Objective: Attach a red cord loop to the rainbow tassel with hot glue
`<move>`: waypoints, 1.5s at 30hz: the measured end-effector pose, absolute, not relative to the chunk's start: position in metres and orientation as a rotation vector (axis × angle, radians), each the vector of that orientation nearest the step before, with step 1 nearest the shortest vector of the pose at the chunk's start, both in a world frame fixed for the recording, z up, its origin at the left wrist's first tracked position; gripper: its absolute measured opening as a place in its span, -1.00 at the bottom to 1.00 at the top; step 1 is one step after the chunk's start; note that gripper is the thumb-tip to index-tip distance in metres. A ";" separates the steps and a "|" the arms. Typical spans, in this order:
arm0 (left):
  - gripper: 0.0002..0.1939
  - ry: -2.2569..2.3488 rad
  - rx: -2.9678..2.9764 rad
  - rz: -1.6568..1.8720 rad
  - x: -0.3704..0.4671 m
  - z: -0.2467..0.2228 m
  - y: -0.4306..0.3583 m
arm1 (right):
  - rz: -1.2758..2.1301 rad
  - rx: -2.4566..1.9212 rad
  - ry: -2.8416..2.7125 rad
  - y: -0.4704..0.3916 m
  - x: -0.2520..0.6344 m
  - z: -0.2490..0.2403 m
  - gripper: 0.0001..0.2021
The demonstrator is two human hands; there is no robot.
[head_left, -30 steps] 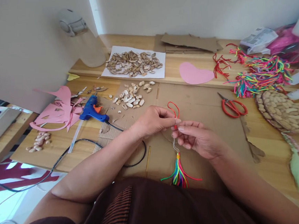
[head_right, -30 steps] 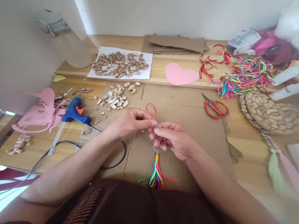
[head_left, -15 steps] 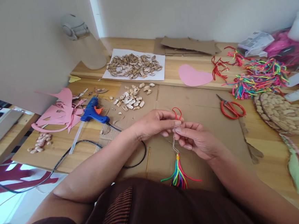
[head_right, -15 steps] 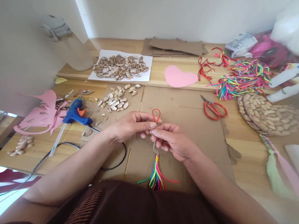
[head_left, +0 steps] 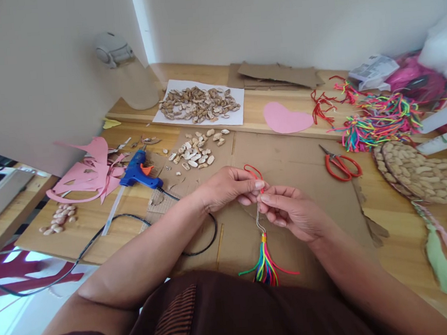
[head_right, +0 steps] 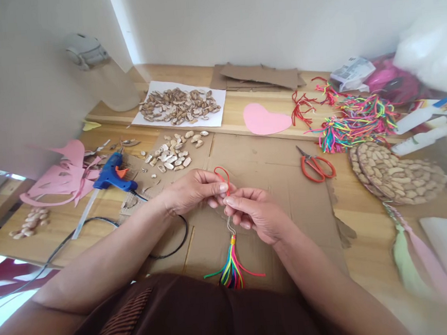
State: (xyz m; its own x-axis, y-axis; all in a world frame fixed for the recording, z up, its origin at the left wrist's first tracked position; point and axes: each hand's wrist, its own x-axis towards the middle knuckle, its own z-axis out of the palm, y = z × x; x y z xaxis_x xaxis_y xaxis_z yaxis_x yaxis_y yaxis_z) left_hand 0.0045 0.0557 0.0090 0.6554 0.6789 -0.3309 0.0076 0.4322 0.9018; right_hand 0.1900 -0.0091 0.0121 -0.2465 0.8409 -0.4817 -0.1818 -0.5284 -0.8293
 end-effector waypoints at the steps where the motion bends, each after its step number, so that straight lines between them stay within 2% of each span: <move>1: -0.50 0.781 1.056 0.489 0.004 0.009 0.056 | 1.850 -1.291 -0.846 -0.009 0.190 0.012 -0.71; 4: -0.47 0.774 1.080 0.507 0.004 0.011 0.057 | 1.823 -1.292 -0.834 -0.008 0.190 0.011 -0.71; 9: -0.55 0.676 1.190 0.428 0.004 0.010 0.058 | 1.765 -1.280 -0.838 -0.007 0.191 0.012 -0.72; 15: -0.52 0.776 1.215 0.487 0.005 0.009 0.056 | 1.732 -1.281 -0.812 -0.007 0.190 0.012 -0.72; 24: -0.69 0.845 1.266 0.543 0.008 0.008 0.053 | 1.633 -1.311 -0.834 -0.006 0.191 0.005 -0.69; 30: -0.66 0.894 1.342 0.625 0.012 0.005 0.049 | 1.516 -1.414 -0.918 -0.008 0.187 0.004 -0.66; 36: -0.70 0.939 1.380 0.672 0.016 0.006 0.044 | 1.406 -1.412 -1.128 -0.009 0.188 0.000 -0.78; 45: -0.70 0.899 1.276 0.633 0.015 0.008 0.044 | 1.511 -1.431 -1.057 -0.009 0.185 0.005 -0.74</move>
